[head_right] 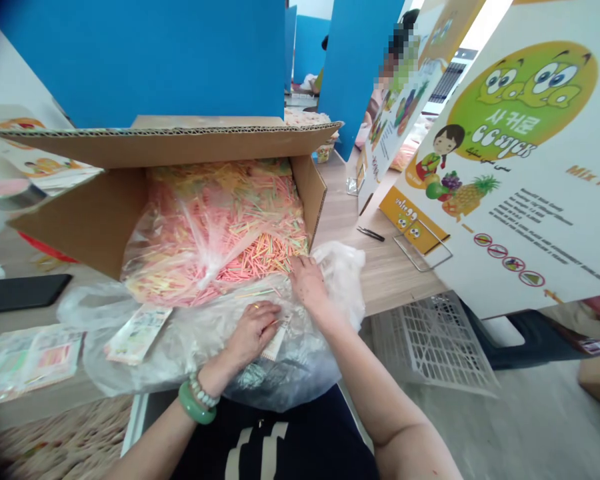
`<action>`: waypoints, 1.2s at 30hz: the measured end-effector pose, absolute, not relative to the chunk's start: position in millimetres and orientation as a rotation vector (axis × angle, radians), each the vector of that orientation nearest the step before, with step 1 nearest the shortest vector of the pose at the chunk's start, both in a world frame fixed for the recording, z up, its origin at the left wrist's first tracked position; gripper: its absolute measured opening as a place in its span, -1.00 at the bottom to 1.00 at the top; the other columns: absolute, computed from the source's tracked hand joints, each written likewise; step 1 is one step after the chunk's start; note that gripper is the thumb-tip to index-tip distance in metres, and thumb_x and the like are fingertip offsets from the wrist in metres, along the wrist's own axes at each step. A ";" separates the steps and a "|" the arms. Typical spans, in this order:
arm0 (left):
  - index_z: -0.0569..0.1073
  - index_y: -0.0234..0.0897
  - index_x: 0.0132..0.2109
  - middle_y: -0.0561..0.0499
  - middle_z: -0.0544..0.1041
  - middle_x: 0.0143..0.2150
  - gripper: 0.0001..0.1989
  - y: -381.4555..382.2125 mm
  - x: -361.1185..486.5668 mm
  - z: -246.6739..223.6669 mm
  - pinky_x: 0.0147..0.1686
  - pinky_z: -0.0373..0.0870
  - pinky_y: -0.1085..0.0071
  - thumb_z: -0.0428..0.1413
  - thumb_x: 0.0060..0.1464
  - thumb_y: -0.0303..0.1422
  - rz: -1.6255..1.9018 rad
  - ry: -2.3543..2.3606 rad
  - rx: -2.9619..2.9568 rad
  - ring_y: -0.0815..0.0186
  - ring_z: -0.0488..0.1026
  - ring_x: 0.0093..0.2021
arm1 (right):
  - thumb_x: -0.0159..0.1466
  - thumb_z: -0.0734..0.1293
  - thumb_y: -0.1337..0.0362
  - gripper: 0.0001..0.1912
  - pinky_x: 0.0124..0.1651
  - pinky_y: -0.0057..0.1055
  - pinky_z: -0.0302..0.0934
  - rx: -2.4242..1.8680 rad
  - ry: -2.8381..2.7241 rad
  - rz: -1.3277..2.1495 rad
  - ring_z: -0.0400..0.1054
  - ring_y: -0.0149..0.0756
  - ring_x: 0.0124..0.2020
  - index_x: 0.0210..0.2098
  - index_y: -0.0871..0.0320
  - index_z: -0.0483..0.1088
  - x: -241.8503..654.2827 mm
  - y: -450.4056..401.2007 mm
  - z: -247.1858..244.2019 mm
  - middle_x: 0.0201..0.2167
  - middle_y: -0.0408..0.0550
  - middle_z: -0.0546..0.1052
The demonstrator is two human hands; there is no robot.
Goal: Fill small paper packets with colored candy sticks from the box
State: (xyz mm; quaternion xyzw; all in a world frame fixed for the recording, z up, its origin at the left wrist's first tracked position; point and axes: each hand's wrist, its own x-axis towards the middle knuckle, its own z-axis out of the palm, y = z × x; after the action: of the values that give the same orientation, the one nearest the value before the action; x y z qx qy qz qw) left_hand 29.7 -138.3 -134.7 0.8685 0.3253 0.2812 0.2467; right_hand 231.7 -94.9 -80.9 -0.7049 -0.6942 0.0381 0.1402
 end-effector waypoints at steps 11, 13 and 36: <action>0.58 -0.28 -0.32 -0.15 0.67 -0.04 -0.78 -138.5 29.5 -133.0 0.10 0.41 0.06 0.09 0.29 -0.41 0.806 0.868 2.321 0.07 0.52 0.07 | 0.34 0.26 0.32 -0.60 0.11 -0.22 0.24 -2.226 -1.936 0.129 0.30 -0.03 0.13 0.15 0.18 0.42 213.9 -77.1 -72.4 0.15 0.16 0.44; 0.58 -0.28 -0.32 -0.15 0.66 -0.04 -0.78 -138.8 29.0 -132.0 0.12 0.40 0.06 0.10 0.29 -0.40 0.799 0.864 2.312 0.07 0.52 0.08 | 0.33 0.24 0.36 -0.67 0.09 -0.21 0.24 -2.208 -1.942 0.096 0.33 -0.03 0.08 0.05 0.15 0.48 213.9 -80.0 -70.6 0.07 0.14 0.48; 0.60 -0.26 -0.32 -0.15 0.67 -0.06 -0.79 -139.6 30.1 -131.5 0.13 0.40 0.05 0.11 0.26 -0.43 0.828 0.861 2.238 0.08 0.53 0.05 | 0.47 0.14 0.12 -0.52 0.16 -0.17 0.24 -2.325 -1.952 0.040 0.45 0.01 0.11 0.05 0.33 0.52 161.1 -34.8 -20.9 -0.01 0.32 0.60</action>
State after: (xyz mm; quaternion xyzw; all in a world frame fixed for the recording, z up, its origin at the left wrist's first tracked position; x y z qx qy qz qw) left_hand 30.1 -139.6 -131.5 0.8422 0.3241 0.3116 0.2976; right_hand 161.1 -34.8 -20.9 -0.7648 -0.6420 0.0133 0.0526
